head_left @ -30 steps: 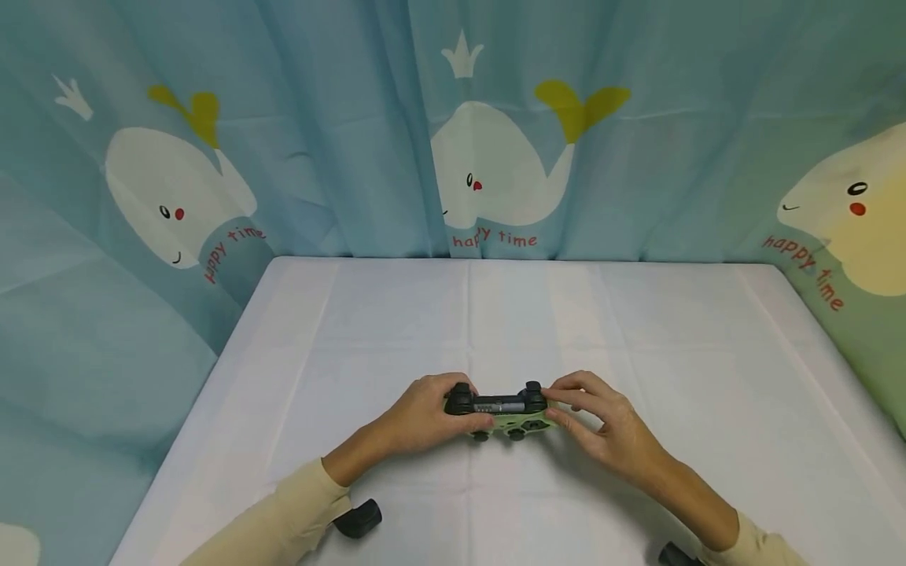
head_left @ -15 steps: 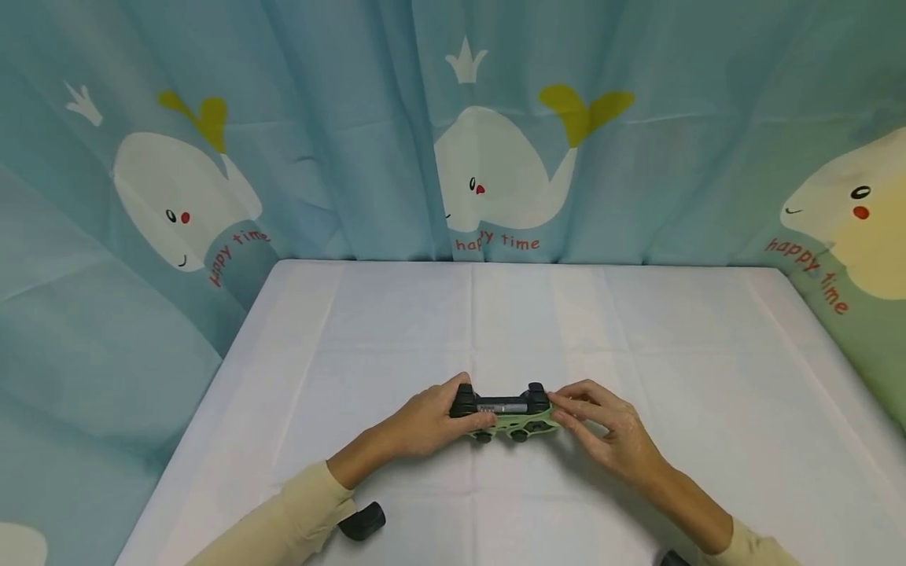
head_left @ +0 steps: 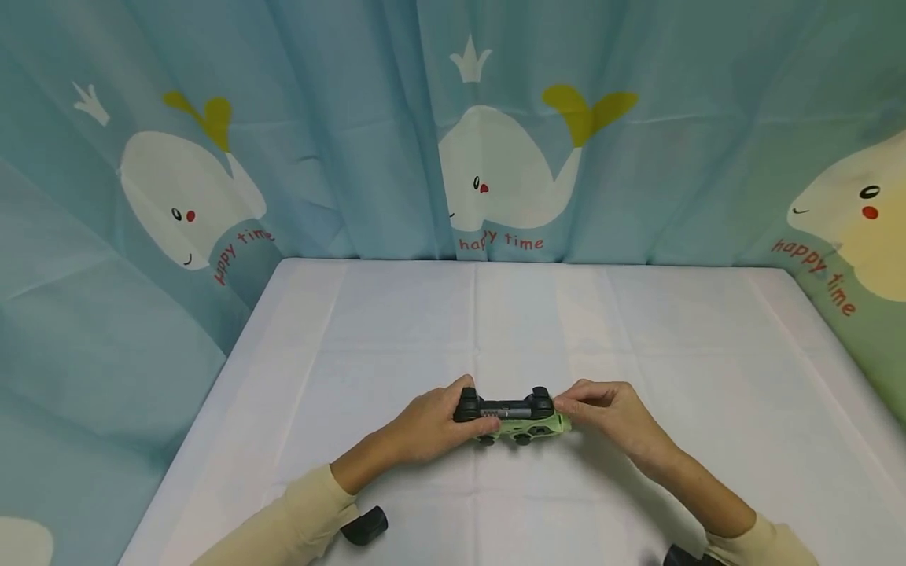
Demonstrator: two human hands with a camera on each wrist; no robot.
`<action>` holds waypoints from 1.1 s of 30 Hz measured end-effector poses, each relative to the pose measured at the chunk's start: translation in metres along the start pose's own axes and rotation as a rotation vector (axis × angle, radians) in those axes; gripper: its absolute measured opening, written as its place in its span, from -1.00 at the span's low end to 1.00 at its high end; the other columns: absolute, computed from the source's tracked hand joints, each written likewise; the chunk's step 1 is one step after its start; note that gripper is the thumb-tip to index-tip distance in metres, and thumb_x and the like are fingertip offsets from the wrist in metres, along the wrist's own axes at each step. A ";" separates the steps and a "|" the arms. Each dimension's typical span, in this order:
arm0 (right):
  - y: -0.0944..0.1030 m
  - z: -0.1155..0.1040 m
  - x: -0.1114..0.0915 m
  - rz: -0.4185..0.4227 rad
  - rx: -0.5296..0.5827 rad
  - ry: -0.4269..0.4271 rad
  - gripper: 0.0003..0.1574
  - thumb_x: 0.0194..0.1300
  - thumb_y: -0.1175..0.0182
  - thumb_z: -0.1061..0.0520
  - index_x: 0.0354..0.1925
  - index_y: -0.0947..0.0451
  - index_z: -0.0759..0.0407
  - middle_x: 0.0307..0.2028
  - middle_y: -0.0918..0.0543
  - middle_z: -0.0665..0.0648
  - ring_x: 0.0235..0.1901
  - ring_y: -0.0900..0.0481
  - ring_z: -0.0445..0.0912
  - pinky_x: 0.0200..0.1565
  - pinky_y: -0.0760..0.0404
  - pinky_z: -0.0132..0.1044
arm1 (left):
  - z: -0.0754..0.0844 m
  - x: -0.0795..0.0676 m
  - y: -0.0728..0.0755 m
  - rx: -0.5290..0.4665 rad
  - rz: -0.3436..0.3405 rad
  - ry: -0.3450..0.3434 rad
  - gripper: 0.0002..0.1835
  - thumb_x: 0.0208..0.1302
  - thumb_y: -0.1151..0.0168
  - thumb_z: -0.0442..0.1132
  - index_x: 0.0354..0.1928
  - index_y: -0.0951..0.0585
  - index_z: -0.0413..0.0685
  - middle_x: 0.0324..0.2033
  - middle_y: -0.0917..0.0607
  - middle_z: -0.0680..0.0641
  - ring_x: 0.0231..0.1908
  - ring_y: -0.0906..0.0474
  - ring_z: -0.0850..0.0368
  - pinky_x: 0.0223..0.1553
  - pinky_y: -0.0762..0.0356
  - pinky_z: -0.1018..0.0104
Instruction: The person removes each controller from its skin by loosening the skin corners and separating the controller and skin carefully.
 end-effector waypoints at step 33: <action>-0.014 -0.012 -0.001 -0.231 -0.248 -0.213 -0.84 0.25 -0.01 0.19 -0.45 -0.46 0.18 -0.61 -0.20 -0.06 -0.57 -0.08 -0.16 -0.53 -0.08 -0.30 | 0.003 -0.006 -0.004 0.304 0.081 -0.177 -0.51 0.32 -0.21 0.36 -0.25 -0.40 0.11 -0.63 -0.43 0.21 -0.64 -0.34 0.32 -0.63 -0.27 0.36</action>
Point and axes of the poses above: each hand's wrist, its own x-axis towards the middle knuckle, its own y-axis out of the back of the hand, z = x × y, the point moved 3 cm from there along x, towards the middle knuckle
